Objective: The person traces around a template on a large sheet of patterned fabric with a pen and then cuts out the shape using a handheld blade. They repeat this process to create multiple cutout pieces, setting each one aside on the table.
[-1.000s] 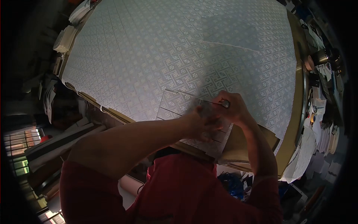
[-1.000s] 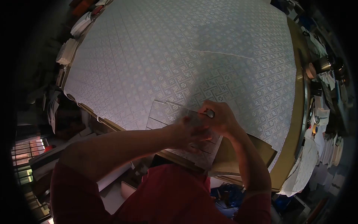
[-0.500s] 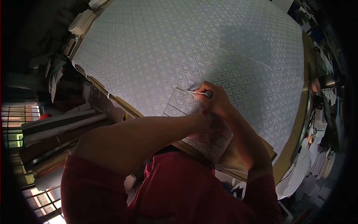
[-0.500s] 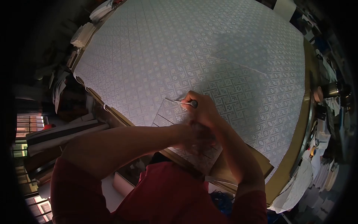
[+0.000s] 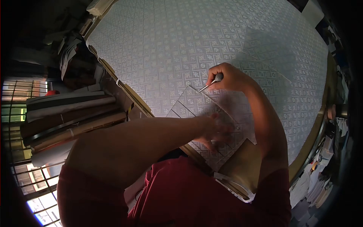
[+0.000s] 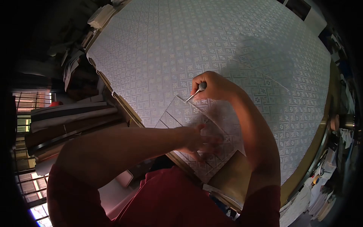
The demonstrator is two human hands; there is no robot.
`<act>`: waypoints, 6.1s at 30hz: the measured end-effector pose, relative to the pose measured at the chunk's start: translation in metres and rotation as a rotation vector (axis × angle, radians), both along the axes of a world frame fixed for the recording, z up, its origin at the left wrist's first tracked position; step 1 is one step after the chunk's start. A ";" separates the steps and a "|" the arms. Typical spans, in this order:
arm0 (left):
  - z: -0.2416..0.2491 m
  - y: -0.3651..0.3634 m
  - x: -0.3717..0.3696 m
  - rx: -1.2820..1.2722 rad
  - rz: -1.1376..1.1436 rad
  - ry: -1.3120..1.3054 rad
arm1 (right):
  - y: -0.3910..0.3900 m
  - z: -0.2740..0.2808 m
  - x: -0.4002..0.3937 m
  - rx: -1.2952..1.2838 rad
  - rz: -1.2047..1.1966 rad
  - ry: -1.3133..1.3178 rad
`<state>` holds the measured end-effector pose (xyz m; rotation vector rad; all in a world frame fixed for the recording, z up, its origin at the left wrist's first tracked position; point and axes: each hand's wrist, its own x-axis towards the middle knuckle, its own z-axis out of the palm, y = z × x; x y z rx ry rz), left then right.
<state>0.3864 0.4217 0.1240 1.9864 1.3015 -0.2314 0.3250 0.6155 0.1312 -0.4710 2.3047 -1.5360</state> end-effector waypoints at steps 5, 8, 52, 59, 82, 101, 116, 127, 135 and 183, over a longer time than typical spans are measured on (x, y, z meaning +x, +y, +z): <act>-0.008 0.000 0.002 -0.032 -0.009 -0.024 | -0.005 0.008 -0.040 0.085 0.226 -0.243; -0.026 -0.006 0.008 -0.073 0.205 -0.103 | -0.007 -0.005 -0.049 0.043 0.282 -0.217; -0.058 -0.003 0.021 0.210 0.058 -0.016 | -0.082 -0.029 0.050 -0.036 -0.503 0.284; -0.055 -0.014 0.018 0.168 0.068 0.023 | -0.043 0.000 -0.030 0.065 0.049 0.143; 0.011 -0.004 -0.001 0.067 -0.271 0.235 | -0.137 0.018 -0.023 -0.138 0.482 0.072; 0.000 0.001 -0.020 0.278 -0.429 0.219 | 0.012 0.017 0.231 -0.018 -1.225 0.113; 0.009 -0.008 -0.045 0.426 -0.423 0.048 | -0.244 0.036 0.292 0.029 -1.268 0.062; 0.010 -0.005 -0.032 0.195 -0.036 0.098 | -0.221 0.022 0.239 0.182 -1.023 -0.021; 0.033 0.000 -0.040 0.192 -0.327 0.224 | -0.221 -0.002 0.206 -0.036 -0.896 -0.017; -0.038 -0.171 -0.182 0.799 0.616 0.263 | -0.250 -0.027 0.282 0.479 -1.339 0.263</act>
